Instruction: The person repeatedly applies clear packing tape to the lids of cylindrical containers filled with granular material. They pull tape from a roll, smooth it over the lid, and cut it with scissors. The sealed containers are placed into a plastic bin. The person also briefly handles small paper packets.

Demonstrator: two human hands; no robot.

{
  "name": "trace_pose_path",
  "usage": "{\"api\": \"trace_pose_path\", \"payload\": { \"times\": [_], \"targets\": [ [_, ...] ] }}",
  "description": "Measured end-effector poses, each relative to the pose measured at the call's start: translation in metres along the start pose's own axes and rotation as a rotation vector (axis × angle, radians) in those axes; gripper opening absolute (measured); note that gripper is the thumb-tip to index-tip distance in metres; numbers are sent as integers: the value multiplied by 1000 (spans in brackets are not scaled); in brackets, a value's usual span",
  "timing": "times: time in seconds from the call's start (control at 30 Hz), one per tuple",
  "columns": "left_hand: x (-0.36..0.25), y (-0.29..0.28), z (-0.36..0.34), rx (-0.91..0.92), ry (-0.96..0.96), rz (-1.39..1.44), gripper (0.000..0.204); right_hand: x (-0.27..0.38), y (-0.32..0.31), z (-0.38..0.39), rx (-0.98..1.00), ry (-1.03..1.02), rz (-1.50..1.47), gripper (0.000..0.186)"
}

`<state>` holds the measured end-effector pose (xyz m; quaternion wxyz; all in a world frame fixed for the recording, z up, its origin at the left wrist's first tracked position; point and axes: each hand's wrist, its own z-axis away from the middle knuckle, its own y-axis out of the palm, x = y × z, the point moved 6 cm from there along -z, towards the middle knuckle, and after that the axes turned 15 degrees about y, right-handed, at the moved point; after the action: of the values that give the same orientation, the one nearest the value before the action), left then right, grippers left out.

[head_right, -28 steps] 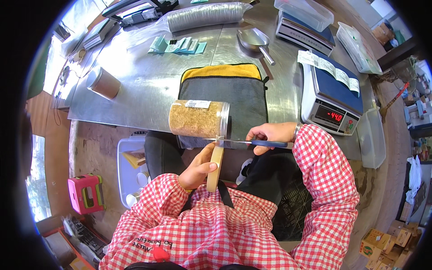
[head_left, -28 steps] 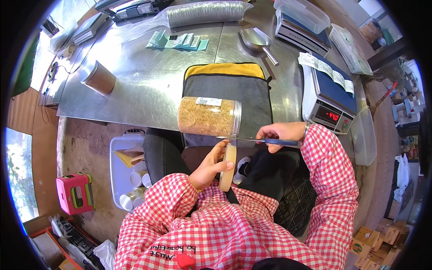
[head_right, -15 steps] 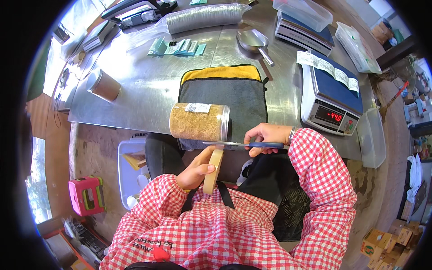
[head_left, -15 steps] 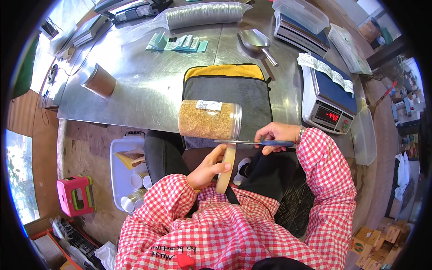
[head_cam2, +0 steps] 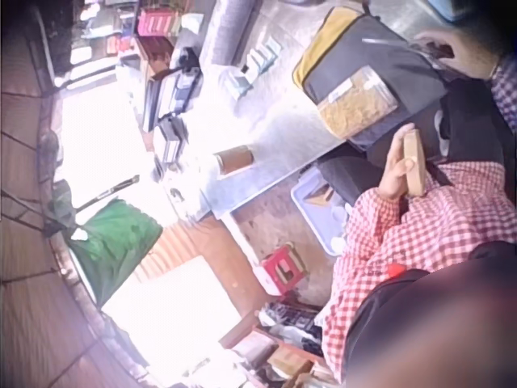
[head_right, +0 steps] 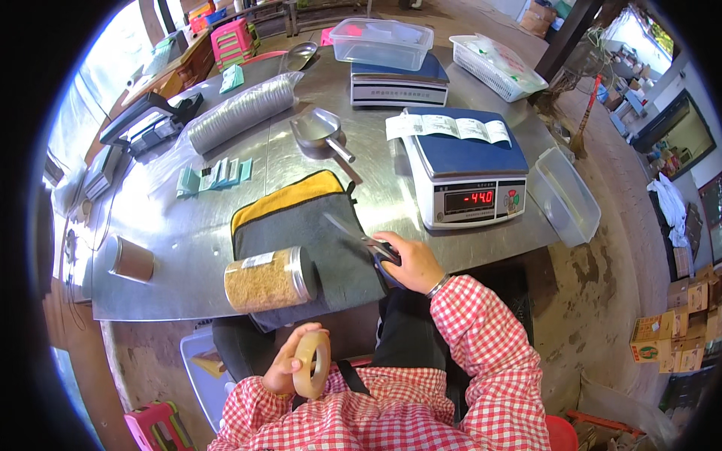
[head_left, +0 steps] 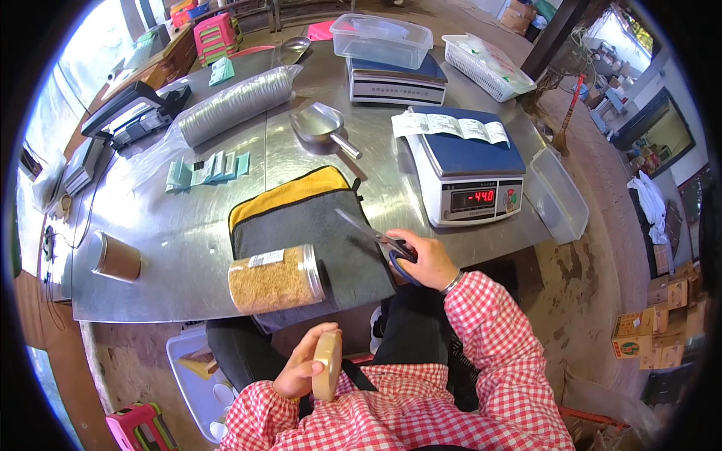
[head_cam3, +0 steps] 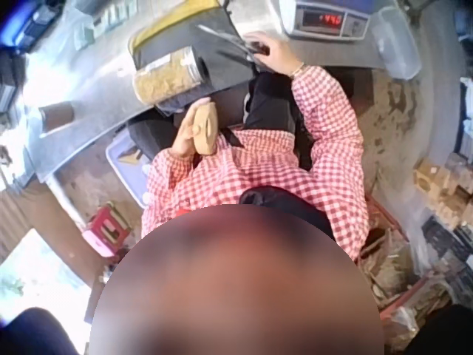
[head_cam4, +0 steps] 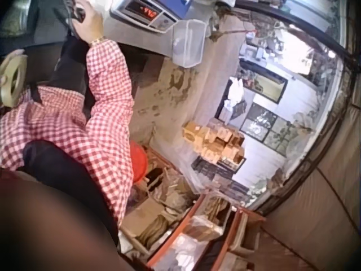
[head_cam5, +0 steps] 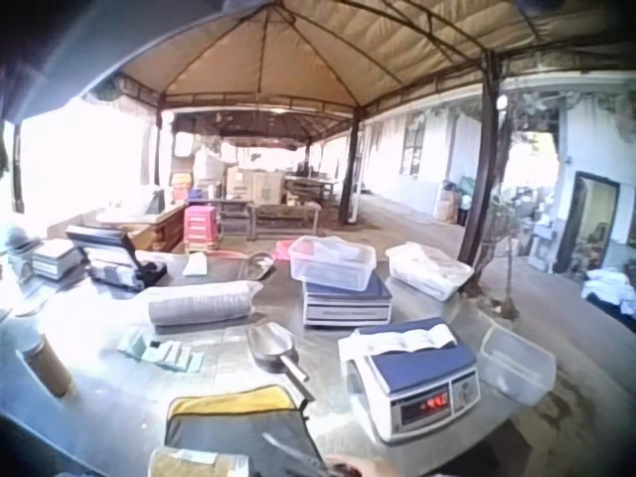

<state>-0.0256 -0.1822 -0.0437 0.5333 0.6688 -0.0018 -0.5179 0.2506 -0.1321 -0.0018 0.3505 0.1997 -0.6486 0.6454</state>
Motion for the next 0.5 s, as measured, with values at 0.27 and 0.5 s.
{"api": "trace_pose_path", "payload": {
  "times": [0.27,0.5],
  "targets": [
    [43,-3,-11,169,-241,-158,78,-14,28,6,-121,87,556,29],
    [53,0,-19,206,-349,-137,75,103,48,-14,-100,-510,-38,33]
  ]
}}
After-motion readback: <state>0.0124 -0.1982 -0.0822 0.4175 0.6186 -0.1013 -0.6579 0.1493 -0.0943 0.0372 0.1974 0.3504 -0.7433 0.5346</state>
